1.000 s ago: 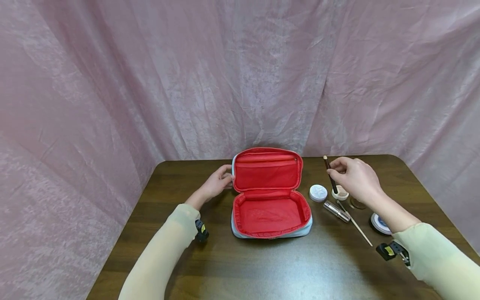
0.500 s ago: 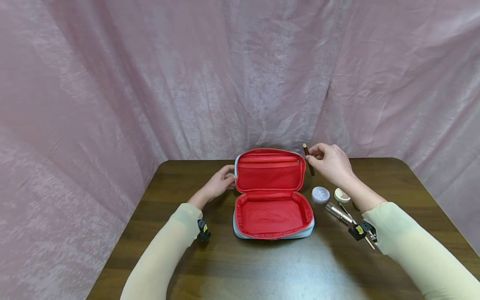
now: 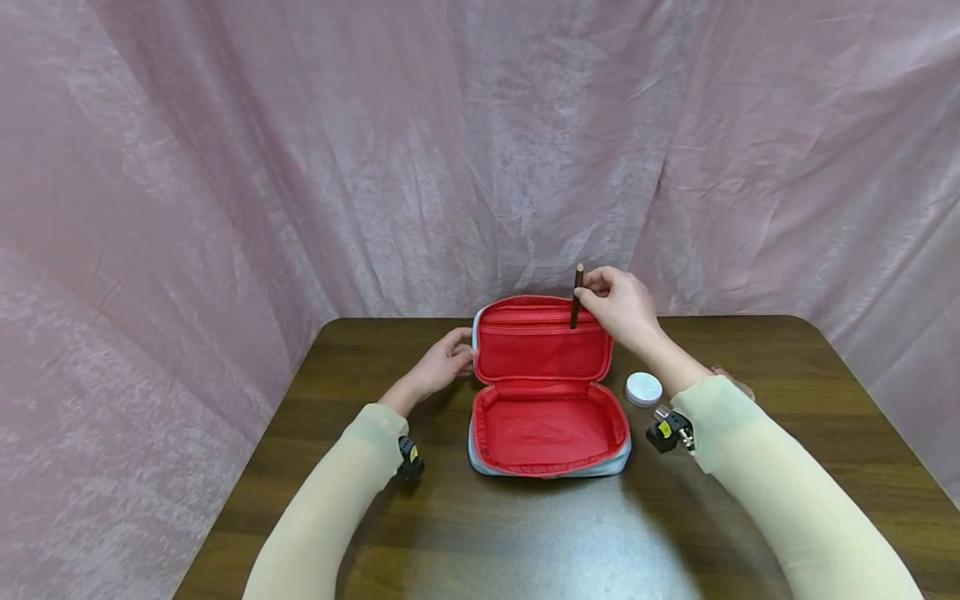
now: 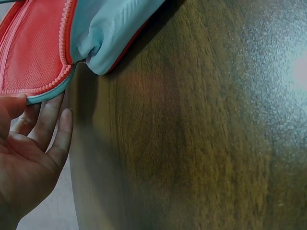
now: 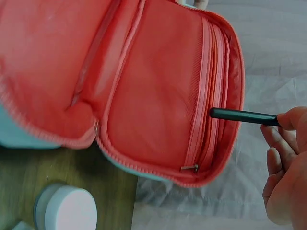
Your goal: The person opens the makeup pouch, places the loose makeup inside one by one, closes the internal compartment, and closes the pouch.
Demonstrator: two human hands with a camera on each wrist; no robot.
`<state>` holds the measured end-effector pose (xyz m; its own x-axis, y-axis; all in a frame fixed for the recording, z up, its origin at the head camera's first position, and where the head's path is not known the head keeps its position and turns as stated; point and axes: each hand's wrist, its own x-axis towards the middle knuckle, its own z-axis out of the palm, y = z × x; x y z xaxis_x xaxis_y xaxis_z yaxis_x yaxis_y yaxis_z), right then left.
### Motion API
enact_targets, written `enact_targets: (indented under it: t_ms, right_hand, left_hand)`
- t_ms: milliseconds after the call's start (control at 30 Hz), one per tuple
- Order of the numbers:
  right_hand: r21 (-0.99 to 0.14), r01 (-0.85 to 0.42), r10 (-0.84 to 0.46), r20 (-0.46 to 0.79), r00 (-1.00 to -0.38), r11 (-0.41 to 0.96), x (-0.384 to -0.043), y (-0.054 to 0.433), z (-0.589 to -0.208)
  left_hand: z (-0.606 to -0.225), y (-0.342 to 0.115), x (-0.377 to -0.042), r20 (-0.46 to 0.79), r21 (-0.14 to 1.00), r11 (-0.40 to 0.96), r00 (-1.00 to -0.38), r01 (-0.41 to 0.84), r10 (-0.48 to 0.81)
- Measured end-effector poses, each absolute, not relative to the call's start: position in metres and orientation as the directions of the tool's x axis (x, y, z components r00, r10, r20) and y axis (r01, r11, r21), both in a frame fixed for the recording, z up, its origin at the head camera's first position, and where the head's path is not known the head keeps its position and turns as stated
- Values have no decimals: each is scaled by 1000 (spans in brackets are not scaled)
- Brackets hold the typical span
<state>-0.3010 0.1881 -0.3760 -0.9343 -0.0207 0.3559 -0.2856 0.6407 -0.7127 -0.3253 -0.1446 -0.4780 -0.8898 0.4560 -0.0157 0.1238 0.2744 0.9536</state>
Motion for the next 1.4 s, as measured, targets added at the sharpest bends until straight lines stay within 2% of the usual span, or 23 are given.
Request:
enact_targets:
  t_ms: [233,433,867,1167,1400]
  right_hand:
    - [-772,-263,18,334,-942,579,-308,177,-378]
    - [-791,-289,36,365,-930,540,-309,172,-381]
    - [-749,-265,-32,310,-950,607,-312,167,-393]
    - [-571,-309,-151,307,-940,761,-313,162,-390]
    - [-333,-385,-276,329,-903,861,-312,157,-389]
  left_hand:
    - [-478,-142,-324,-16,949,291,-902,122,431]
    - [-478,-140,-324,-8,952,280,-903,124,429]
    - [-482,-140,-324,16,958,253,-902,137,431]
    - [-478,-140,-321,3,954,270,-908,127,418]
    - [-478,-140,-321,10,958,257,-906,130,422]
